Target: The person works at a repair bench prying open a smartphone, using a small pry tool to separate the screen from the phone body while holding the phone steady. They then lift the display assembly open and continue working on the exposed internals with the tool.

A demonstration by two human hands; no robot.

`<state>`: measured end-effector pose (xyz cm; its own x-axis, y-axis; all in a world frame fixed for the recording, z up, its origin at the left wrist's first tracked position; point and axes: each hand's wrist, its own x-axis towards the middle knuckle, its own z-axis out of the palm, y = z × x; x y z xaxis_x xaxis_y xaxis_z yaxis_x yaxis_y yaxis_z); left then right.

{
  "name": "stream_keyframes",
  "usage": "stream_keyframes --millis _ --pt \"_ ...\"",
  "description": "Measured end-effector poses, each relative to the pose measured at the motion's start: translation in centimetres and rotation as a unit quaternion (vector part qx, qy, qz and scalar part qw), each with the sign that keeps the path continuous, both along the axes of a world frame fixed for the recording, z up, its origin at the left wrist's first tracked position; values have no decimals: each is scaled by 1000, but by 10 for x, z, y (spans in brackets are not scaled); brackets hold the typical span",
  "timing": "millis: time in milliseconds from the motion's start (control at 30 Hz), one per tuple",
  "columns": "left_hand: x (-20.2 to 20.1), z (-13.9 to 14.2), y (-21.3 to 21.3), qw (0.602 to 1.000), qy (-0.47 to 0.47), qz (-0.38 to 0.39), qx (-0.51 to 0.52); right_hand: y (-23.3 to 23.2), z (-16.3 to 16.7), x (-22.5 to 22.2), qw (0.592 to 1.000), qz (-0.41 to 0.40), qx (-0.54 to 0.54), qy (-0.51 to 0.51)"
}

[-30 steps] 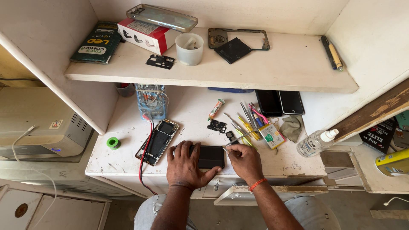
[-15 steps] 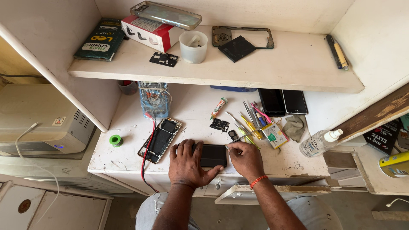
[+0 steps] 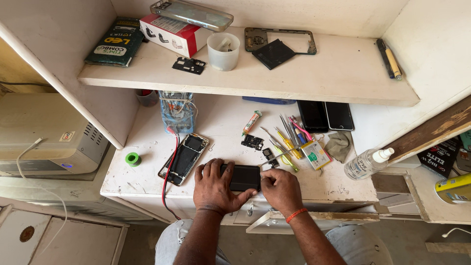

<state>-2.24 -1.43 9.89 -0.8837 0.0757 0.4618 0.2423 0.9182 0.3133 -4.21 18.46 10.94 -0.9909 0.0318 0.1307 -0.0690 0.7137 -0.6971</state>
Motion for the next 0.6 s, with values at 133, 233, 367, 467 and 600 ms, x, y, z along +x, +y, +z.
stream_keyframes --millis 133,233,367,467,600 --pt "-1 -1 -1 1000 15 0 5 -2 4 -1 1000 5 9 12" --pt "-2 -2 -2 1000 13 2 7 -3 4 4 1000 5 7 4" --pt "-4 -2 -2 1000 -4 4 -1 -1 0 14 1000 3 -4 -8" --pt "-5 -1 -2 1000 -5 6 -2 3 -4 15 999 27 -15 11" --pt "-6 0 -3 1000 3 2 5 8 -6 13 999 35 -29 -14"
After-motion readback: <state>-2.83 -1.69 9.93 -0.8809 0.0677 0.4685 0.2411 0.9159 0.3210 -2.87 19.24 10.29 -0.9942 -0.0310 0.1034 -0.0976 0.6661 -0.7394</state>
